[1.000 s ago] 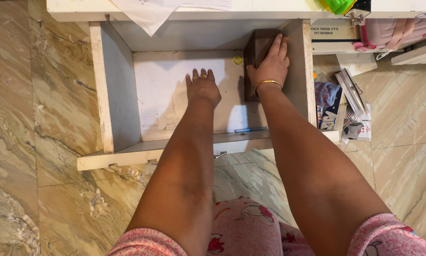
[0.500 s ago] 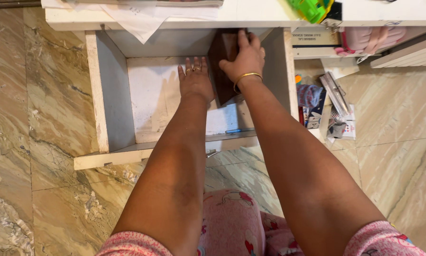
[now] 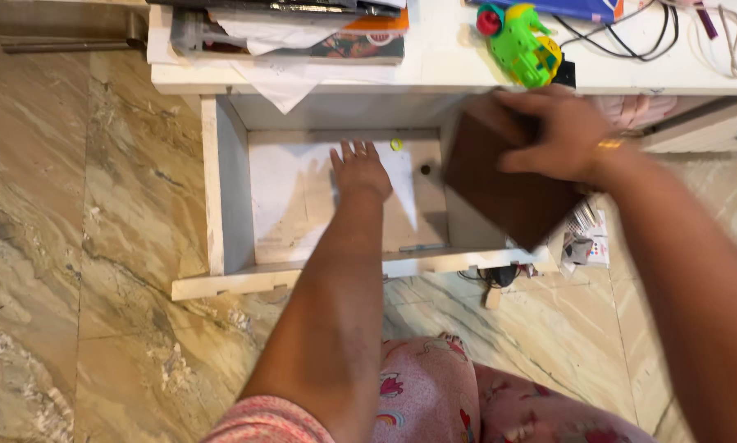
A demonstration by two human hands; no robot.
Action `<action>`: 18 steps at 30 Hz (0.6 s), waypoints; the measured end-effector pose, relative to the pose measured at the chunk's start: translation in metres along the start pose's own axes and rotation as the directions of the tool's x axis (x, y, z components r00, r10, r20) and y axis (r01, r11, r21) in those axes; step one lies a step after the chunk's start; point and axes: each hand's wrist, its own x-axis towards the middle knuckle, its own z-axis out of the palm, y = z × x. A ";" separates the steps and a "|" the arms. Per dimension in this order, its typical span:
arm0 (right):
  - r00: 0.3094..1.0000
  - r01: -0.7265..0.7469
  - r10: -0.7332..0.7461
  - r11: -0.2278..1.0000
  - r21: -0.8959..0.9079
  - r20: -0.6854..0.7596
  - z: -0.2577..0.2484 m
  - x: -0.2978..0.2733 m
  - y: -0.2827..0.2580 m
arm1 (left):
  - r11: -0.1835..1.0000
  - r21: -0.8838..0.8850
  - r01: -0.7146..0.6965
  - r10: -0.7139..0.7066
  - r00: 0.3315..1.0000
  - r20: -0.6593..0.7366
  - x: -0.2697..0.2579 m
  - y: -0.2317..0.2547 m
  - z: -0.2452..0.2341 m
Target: The person empties a cluttered drawer by removing various items such as a toy, cables, a pencil case, and papers, placing them on the floor. They then wipe the inside of the empty drawer with a cloth and close it.
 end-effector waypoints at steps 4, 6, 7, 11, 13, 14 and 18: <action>0.980 -0.195 0.200 0.958 -0.211 0.002 -0.027 -0.027 0.103 | 1.000 -0.019 -0.005 0.006 0.997 0.081 0.000 0.006 0.026; 0.970 -0.243 0.242 0.947 -0.209 -0.032 -0.019 -0.037 0.169 | 0.999 -0.032 0.018 -0.015 0.997 0.080 -0.001 0.002 0.030; 0.965 -0.262 0.258 0.944 -0.203 -0.047 -0.001 -0.035 0.197 | 0.999 -0.036 0.036 -0.033 0.996 0.080 0.000 -0.005 0.031; 0.887 -0.461 0.462 0.886 -0.045 0.007 0.093 -0.037 0.268 | 0.997 -0.011 0.075 -0.074 0.994 0.083 0.009 -0.025 0.035; 0.874 -0.484 0.485 0.874 0.047 -0.017 0.146 -0.036 0.277 | 0.996 0.014 0.092 -0.093 0.991 0.093 0.015 -0.036 0.039; 0.886 -0.449 0.460 0.882 0.142 -0.061 0.175 -0.031 0.276 | 0.995 0.019 0.102 -0.103 0.990 0.096 0.016 -0.042 0.042; 0.765 -0.554 0.637 0.727 0.405 -0.096 0.232 -0.020 0.278 | 0.990 0.078 0.121 -0.130 0.984 0.120 0.020 -0.059 0.050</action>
